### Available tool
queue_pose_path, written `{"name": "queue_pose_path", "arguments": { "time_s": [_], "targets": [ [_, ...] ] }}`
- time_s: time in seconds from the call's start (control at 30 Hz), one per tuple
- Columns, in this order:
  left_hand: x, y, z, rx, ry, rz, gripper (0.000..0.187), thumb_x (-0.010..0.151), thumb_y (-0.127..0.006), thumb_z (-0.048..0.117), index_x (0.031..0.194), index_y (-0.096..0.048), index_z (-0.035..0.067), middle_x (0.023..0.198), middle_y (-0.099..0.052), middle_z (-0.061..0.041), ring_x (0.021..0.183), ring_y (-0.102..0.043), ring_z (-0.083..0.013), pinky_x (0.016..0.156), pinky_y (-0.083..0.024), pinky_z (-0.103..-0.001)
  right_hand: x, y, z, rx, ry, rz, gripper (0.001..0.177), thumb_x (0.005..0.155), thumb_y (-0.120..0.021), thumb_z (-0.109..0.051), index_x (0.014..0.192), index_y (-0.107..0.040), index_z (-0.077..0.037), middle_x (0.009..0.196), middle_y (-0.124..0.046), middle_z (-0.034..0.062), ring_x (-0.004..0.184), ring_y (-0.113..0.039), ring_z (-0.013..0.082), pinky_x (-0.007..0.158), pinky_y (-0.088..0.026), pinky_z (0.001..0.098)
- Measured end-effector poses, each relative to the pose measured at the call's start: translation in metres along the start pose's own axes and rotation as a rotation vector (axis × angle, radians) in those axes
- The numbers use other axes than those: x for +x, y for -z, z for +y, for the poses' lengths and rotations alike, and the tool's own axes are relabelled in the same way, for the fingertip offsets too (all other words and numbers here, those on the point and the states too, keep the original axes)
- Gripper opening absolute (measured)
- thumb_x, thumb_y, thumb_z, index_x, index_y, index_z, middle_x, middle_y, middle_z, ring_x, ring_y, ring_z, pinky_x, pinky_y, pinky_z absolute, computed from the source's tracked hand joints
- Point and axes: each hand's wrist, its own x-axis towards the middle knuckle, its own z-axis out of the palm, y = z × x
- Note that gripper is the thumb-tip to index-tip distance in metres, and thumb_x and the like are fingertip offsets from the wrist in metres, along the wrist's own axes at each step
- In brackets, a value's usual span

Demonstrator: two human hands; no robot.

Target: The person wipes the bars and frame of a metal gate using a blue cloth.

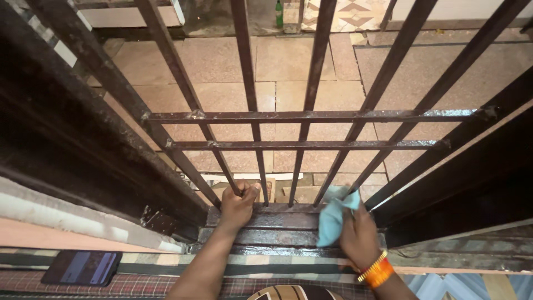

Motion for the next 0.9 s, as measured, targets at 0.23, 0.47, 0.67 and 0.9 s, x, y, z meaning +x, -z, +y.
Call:
{"name": "queue_pose_path", "arguments": {
  "time_s": [0.23,0.47,0.67,0.9],
  "targets": [
    [0.000,-0.001,0.000,-0.019,0.015,-0.007,0.043,0.092,-0.073,0.016,0.062,-0.044,0.008,0.057,-0.040,0.005,0.055,-0.037,-0.0061,0.048,-0.033,-0.030,-0.022,0.047,-0.009,0.148,-0.351,-0.068,0.033,0.104,-0.055,-0.010,0.134,-0.066,-0.002,0.098,-0.072,0.0219,0.081,-0.069,0.0295,0.071,-0.056,0.0368],
    [0.000,0.000,0.000,0.069,0.041,-0.005,0.046,0.092,-0.074,0.020,0.062,-0.041,0.008,0.055,-0.037,0.005,0.053,-0.036,-0.0072,0.047,-0.032,-0.031,-0.003,0.080,-0.021,0.359,0.008,0.402,0.029,0.108,-0.055,-0.013,0.131,-0.064,0.002,0.105,-0.071,0.0189,0.087,-0.068,0.0256,0.075,-0.055,0.0332],
    [0.000,-0.001,-0.003,-0.001,0.007,-0.010,0.047,0.094,-0.073,0.021,0.063,-0.039,0.009,0.057,-0.037,0.005,0.056,-0.036,-0.0069,0.049,-0.033,-0.030,0.043,0.078,-0.039,0.411,0.477,0.827,0.028,0.110,-0.056,-0.015,0.128,-0.062,0.006,0.111,-0.070,0.0163,0.092,-0.067,0.0224,0.078,-0.055,0.0301],
    [-0.002,-0.001,0.001,0.049,0.023,0.004,0.048,0.092,-0.075,0.021,0.061,-0.040,0.009,0.056,-0.037,0.004,0.055,-0.036,-0.0076,0.048,-0.033,-0.031,0.087,0.051,-0.054,0.225,0.389,0.973,0.020,0.122,-0.053,-0.003,0.116,-0.067,0.010,0.100,-0.071,0.0153,0.082,-0.054,0.0234,0.077,-0.047,0.0320]
  ]
}}
